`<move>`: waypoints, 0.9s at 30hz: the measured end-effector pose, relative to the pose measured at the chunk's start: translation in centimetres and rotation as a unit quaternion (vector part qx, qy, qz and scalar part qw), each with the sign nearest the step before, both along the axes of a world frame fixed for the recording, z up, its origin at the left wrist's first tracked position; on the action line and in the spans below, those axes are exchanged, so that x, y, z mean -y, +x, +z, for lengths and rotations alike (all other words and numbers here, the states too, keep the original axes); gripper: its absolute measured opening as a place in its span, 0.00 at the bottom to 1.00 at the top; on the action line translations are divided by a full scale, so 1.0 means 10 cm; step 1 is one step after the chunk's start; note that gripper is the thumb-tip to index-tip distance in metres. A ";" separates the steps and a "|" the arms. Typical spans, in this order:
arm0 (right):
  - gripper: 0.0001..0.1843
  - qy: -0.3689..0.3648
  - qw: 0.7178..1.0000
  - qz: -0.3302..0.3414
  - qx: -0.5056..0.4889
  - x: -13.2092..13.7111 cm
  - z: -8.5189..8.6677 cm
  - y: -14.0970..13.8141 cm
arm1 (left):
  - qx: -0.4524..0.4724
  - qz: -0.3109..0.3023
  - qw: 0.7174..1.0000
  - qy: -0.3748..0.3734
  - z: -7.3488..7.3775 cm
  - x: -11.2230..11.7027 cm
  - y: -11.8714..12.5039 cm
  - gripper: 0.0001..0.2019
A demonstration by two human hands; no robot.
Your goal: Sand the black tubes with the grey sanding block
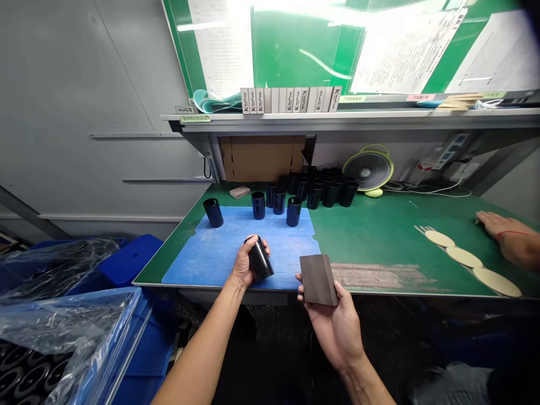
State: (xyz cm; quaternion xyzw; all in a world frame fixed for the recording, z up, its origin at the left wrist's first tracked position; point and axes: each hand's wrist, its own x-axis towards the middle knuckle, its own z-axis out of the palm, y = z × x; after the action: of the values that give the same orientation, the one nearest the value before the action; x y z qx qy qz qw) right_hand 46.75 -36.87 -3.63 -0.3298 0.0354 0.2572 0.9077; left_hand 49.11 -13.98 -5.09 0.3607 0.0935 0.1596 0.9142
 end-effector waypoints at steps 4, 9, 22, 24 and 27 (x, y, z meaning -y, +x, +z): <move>0.31 -0.002 1.000 0.022 0.014 0.02 -0.01 -0.01 | -0.005 -0.011 1.000 0.010 -0.02 0.00 -0.02 0.19; 0.29 -0.053 0.996 0.031 0.060 -0.02 -0.14 -0.05 | 0.018 -0.021 0.999 0.029 0.00 0.02 -0.08 0.27; 0.30 -0.378 0.828 -0.047 0.412 -0.10 -0.20 0.06 | 0.042 -0.008 0.996 0.074 0.15 0.05 0.14 0.22; 0.30 -0.375 0.827 -0.057 0.415 -0.14 -0.17 0.08 | 0.042 -0.004 0.990 0.137 0.19 0.06 0.16 0.25; 0.30 -0.392 0.807 -0.071 0.435 -0.18 -0.11 0.13 | 0.034 -0.034 0.980 0.194 0.23 0.07 0.13 0.27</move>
State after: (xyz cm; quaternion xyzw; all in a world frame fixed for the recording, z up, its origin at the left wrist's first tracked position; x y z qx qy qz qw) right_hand 48.05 -35.11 -4.76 -0.7317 -0.2422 -0.0142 0.6369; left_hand 50.41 -14.69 -2.80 0.5285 0.0175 0.1552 0.8344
